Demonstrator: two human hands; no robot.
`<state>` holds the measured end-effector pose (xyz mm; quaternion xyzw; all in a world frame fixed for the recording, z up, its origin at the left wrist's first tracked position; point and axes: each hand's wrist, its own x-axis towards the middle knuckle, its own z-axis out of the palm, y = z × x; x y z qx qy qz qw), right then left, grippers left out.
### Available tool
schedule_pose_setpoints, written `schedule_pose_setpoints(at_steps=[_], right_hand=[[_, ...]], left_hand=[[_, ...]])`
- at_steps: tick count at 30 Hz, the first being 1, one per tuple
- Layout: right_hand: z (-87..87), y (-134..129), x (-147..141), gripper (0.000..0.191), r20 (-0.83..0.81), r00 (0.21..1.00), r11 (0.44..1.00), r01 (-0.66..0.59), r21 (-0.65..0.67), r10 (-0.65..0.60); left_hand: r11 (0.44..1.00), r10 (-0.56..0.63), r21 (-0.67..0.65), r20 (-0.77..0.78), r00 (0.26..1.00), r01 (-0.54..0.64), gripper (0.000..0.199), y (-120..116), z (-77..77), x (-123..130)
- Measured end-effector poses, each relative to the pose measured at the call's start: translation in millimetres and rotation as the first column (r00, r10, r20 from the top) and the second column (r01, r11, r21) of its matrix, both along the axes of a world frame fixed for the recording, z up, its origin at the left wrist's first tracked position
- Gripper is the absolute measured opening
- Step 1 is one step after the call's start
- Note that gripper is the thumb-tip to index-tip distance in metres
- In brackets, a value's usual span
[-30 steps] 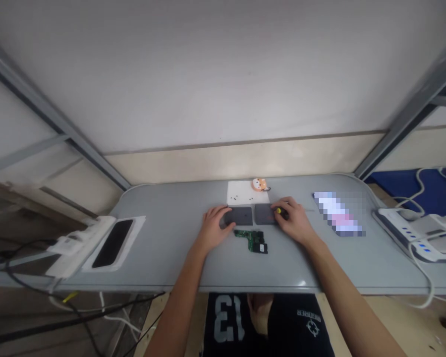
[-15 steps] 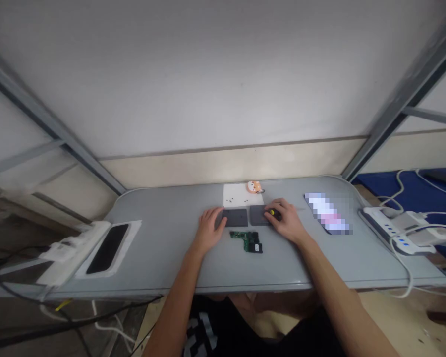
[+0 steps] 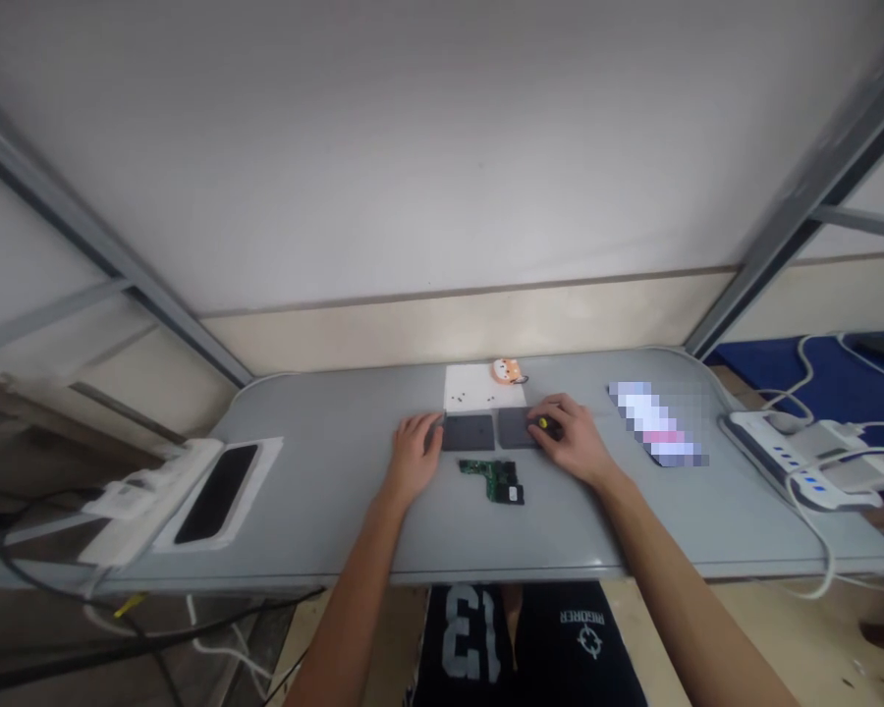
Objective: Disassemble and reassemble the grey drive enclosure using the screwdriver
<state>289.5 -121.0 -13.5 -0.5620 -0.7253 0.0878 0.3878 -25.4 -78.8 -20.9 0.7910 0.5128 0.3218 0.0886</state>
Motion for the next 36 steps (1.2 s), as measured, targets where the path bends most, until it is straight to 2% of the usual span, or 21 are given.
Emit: schedule_pose_setpoints(at_steps=[7,16,29,36], right_hand=[[-0.6,1.2,1.5,0.016,-0.006,1.000,1.000,0.000,0.011,0.000],[0.2,1.4,4.4,0.016,-0.008,1.000,1.000,0.020,0.004,-0.020],[2.5,-1.0,8.9,0.019,0.004,0.994,0.994,0.108,-0.012,-0.108],[0.7,-0.5,11.6,0.018,0.042,0.988,0.989,0.148,-0.014,-0.147]], left_hand=[[1.000,-0.002,0.030,-0.016,1.000,0.002,0.035,1.7,-2.6,-0.9],[0.998,0.004,0.067,-0.024,1.000,-0.003,0.029,3.8,-8.0,-3.5],[1.000,-0.006,0.022,-0.028,1.000,0.007,0.039,3.9,-2.5,-2.1],[1.000,0.011,0.012,-0.035,0.999,-0.011,0.036,1.2,-1.5,-1.7]])
